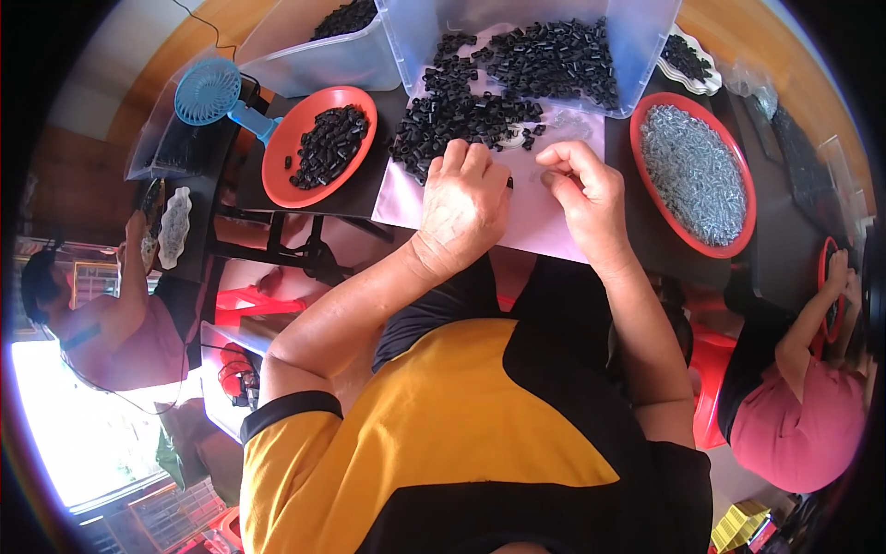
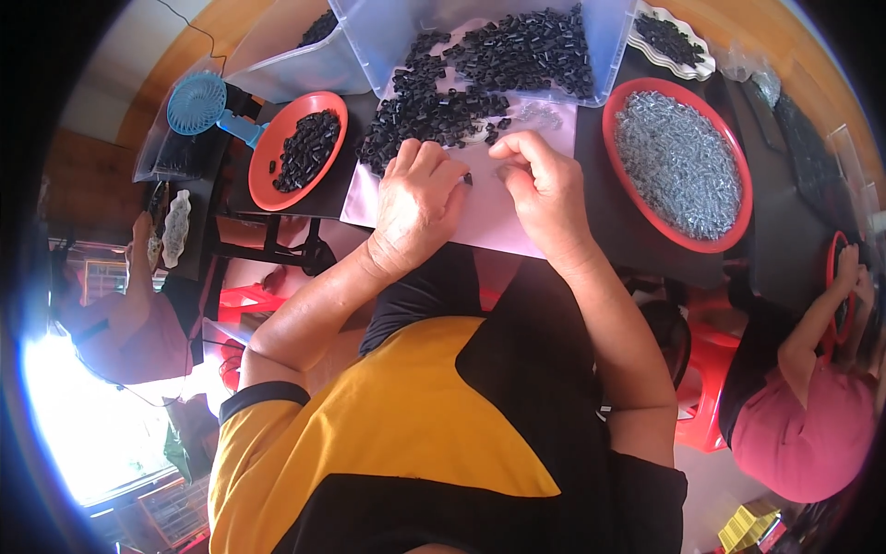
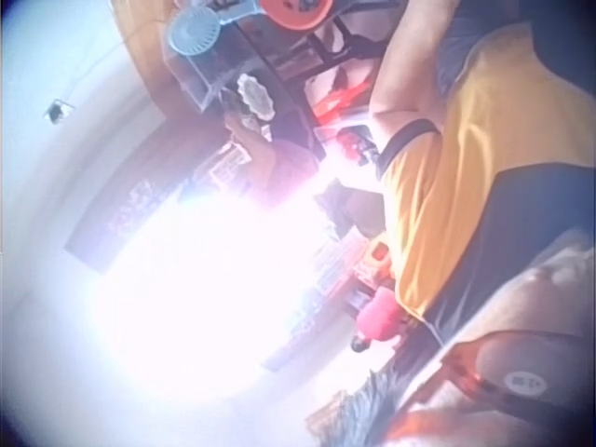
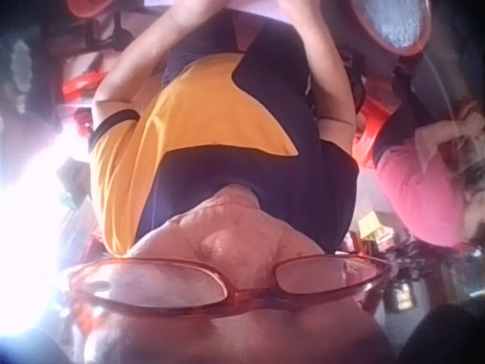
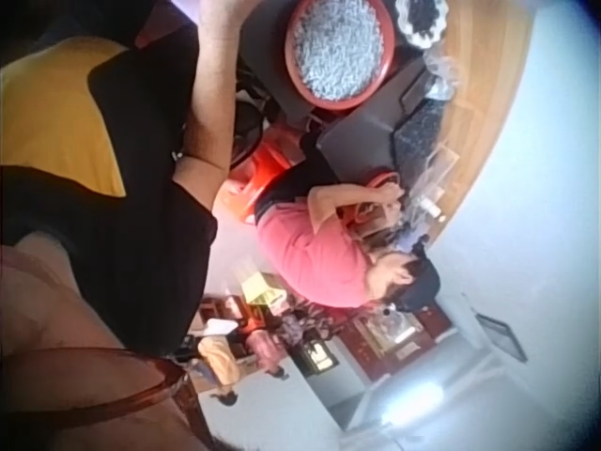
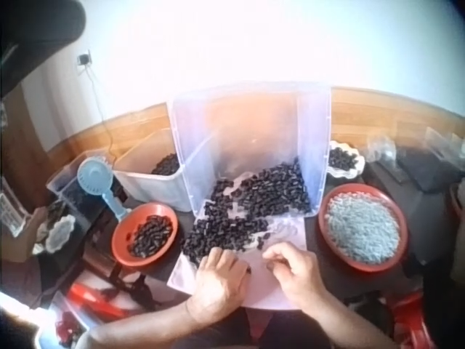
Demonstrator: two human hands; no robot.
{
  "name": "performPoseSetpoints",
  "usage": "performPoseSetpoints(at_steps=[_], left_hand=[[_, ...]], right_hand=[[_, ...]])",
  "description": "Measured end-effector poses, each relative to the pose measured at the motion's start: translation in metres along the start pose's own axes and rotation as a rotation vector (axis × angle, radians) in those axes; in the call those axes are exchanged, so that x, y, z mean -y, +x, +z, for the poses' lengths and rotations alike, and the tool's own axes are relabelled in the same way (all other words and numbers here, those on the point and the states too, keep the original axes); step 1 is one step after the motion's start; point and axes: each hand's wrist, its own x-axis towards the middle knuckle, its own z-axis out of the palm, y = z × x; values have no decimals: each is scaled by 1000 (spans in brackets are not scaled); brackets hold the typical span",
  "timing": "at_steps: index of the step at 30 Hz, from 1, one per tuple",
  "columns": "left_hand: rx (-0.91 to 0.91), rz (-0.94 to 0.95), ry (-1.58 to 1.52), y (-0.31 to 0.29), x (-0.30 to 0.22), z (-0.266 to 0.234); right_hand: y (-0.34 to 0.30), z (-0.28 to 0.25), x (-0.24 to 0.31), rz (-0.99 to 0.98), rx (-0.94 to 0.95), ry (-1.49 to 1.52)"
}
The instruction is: The person repeatedly takes small black plastic components and metal inserts from the table and pushes the metal inserts into the plastic components by hand.
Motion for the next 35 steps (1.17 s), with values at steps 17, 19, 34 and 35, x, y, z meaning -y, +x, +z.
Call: performPoseSetpoints(at_steps=[17, 19, 34, 35], left_hand=[[-37, 28, 72, -3, -13, 21], [-40, 38, 87, -3, -12, 18], [-39, -30, -159, -6, -3, 13], [-27, -1, -131, -8, -2, 15]], right_hand=[[0, -1, 1, -22, -13, 13], [-1, -1, 0, -14, -13, 27], [-2, -4, 1, 104, 50, 69], [-2, -3, 1, 105, 51, 68]])
